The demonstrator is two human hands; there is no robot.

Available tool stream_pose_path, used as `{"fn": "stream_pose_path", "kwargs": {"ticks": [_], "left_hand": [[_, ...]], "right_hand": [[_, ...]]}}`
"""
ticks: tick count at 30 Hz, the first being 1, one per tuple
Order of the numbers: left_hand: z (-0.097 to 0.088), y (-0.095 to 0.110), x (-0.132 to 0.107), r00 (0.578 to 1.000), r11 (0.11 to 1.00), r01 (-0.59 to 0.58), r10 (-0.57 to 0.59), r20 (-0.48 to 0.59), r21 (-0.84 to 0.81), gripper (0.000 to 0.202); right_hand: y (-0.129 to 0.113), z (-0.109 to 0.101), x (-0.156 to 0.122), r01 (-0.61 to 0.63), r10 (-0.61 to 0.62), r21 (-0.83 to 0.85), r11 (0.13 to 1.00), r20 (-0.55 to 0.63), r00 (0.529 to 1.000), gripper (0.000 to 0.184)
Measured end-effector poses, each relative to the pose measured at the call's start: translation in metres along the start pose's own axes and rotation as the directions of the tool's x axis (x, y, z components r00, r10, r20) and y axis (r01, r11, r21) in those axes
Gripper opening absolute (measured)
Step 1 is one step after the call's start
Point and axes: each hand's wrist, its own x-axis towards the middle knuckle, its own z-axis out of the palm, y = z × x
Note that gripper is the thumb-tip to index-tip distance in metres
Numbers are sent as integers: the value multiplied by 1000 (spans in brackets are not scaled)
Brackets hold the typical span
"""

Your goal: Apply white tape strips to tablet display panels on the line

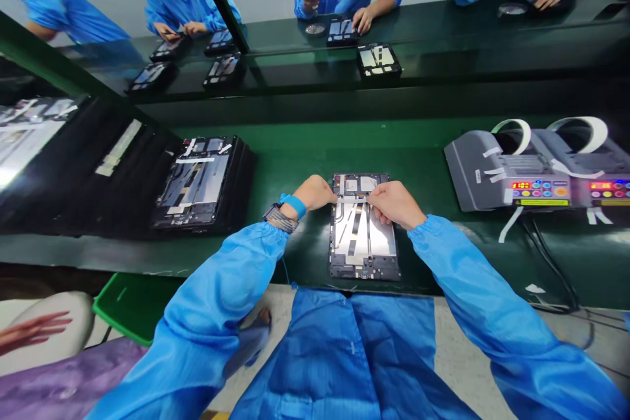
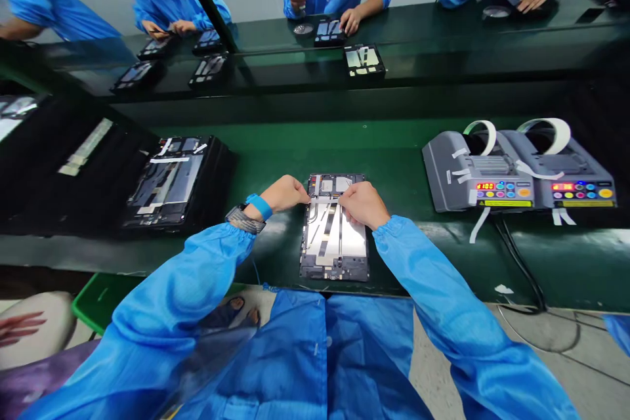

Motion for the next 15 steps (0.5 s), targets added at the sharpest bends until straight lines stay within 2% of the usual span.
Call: {"fn": "stream_pose_path", "kwargs": {"ticks": [15], "left_hand": [[0,17,6,986,957,140,-157,48,256,31]], "right_hand": [[8,1,11,79,-77,-72,994,20,997,25]]}}
